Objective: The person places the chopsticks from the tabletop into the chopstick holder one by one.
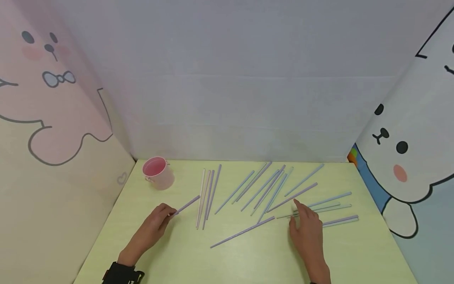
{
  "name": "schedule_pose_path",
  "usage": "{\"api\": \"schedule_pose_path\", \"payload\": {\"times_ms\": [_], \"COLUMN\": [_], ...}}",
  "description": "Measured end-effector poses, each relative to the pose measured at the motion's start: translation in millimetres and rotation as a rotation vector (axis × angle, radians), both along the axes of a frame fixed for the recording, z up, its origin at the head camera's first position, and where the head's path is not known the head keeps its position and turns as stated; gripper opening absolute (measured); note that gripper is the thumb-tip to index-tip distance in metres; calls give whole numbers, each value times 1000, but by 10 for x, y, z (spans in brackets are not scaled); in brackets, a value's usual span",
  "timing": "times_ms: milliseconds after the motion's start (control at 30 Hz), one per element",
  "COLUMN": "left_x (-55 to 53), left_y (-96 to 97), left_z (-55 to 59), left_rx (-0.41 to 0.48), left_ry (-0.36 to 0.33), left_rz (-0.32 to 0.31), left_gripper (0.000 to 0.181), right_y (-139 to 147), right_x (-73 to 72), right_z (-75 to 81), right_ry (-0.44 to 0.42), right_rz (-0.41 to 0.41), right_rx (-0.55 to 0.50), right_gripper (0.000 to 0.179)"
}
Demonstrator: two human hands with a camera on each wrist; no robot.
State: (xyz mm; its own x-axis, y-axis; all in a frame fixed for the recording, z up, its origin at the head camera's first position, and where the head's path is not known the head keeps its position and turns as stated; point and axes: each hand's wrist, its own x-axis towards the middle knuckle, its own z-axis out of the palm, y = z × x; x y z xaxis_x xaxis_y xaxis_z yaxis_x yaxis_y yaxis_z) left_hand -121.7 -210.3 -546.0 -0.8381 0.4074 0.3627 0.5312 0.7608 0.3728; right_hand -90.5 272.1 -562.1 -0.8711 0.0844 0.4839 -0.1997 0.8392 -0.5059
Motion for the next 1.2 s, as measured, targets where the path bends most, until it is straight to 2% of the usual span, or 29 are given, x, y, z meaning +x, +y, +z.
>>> {"api": "schedule_pose_path", "payload": {"times_ms": [233, 433, 567, 733, 933, 1200], "left_x": [-20, -126, -196, -255, -325, -436], "left_y": [-28, -88, -161, -236, -315, -410], "left_z": [164, 321, 407, 513, 649, 854], "left_rx": [44, 95, 152, 215, 300, 420], "left_ry": [47, 35, 65, 104, 131, 174], "left_rz": [24, 41, 51, 99, 124, 209], "left_gripper": [26, 25, 26, 28, 29, 27], "right_y": [170, 321, 423, 596, 763, 840], "right_x": [61, 113, 142, 172, 198, 121], "right_z": [35, 59, 46, 41, 106, 155], "right_ry": [27, -53, -167, -309, -448, -698], "right_rz": [-96, -212, -310, -429, -565, -697], "right_rx": [13, 31, -1, -42, -109, -135], "right_gripper": [46, 42, 41, 45, 54, 70]}}
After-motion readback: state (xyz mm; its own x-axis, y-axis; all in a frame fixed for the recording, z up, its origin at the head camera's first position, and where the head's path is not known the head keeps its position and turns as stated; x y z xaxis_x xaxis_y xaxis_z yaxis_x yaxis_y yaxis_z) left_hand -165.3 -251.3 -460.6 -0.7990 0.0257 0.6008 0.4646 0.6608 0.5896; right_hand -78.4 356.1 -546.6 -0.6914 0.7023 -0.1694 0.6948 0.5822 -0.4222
